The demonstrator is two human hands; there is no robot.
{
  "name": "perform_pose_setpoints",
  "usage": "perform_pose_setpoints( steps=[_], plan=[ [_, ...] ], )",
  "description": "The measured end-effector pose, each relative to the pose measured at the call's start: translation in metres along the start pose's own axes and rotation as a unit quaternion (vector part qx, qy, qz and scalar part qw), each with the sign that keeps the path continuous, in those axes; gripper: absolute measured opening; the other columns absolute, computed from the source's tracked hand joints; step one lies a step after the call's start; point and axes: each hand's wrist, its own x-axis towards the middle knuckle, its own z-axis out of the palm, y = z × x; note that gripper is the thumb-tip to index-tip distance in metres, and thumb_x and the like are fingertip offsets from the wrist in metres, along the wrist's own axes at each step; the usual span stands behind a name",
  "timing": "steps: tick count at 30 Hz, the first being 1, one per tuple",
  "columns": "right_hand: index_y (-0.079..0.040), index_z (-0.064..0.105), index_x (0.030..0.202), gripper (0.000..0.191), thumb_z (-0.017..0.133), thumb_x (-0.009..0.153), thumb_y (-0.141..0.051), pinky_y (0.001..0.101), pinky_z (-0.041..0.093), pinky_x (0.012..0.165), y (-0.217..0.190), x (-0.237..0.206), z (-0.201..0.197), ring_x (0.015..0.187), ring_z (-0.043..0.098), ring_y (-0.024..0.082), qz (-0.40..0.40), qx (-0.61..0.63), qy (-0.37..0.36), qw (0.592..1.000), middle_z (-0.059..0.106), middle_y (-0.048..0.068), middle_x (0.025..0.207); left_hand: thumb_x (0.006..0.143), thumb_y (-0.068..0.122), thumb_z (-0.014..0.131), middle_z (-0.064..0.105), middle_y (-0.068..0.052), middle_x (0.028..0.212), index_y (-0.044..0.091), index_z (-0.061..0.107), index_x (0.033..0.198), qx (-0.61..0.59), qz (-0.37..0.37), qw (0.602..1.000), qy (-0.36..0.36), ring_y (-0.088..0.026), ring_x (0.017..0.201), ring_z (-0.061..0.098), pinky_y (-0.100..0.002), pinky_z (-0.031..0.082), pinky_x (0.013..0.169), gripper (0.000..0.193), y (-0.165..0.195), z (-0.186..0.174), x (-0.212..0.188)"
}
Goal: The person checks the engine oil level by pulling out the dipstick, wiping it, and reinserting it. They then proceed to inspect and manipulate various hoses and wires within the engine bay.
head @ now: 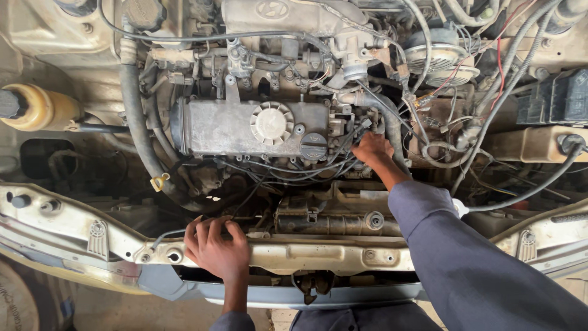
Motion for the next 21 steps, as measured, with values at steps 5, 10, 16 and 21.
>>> perform_pose_setpoints(
  steps=[5,10,16,21],
  plan=[
    [-0.006,0.073,0.115,0.056,0.074,0.089,-0.055,0.0511,0.059,0.087,0.003,0.0,0.007,0.109,0.07,0.038,-0.035,0.018,0.092,0.995,0.071,0.02,0.119,0.087,0.019,0.066,0.07,0.002,0.108,0.016,0.078,0.087,-0.003,-0.006,1.0,-0.007,-0.029,0.132,0.053,-0.046,0.034,0.107,0.012,0.001,0.0,0.0],
    [-0.002,0.075,0.105,0.057,0.073,0.091,-0.057,0.0465,0.064,0.078,-0.001,-0.003,0.009,0.096,0.076,0.034,0.013,0.036,0.073,0.997,0.076,0.018,0.104,0.088,0.019,0.066,0.07,0.002,0.107,0.015,0.078,0.087,-0.006,-0.006,1.0,-0.005,-0.027,0.132,0.053,-0.046,0.033,0.108,0.013,0.002,0.0,0.0],
    [0.0,0.076,0.098,0.057,0.079,0.087,-0.056,0.0442,0.063,0.077,0.003,-0.009,0.014,0.092,0.076,0.032,0.003,0.05,0.104,0.993,0.076,0.018,0.098,0.088,0.019,0.066,0.071,0.003,0.107,0.016,0.078,0.087,-0.004,-0.004,1.0,-0.007,-0.027,0.132,0.053,-0.046,0.033,0.109,0.012,0.002,0.0,0.0],
    [0.0,0.075,0.101,0.056,0.081,0.086,-0.054,0.0446,0.063,0.078,0.005,-0.008,0.021,0.096,0.076,0.034,-0.037,0.017,0.114,0.993,0.075,0.019,0.1,0.088,0.019,0.067,0.071,0.003,0.107,0.016,0.078,0.086,0.0,-0.006,1.0,-0.008,-0.027,0.132,0.054,-0.046,0.033,0.109,0.012,0.002,0.0,0.0]
  ],
)
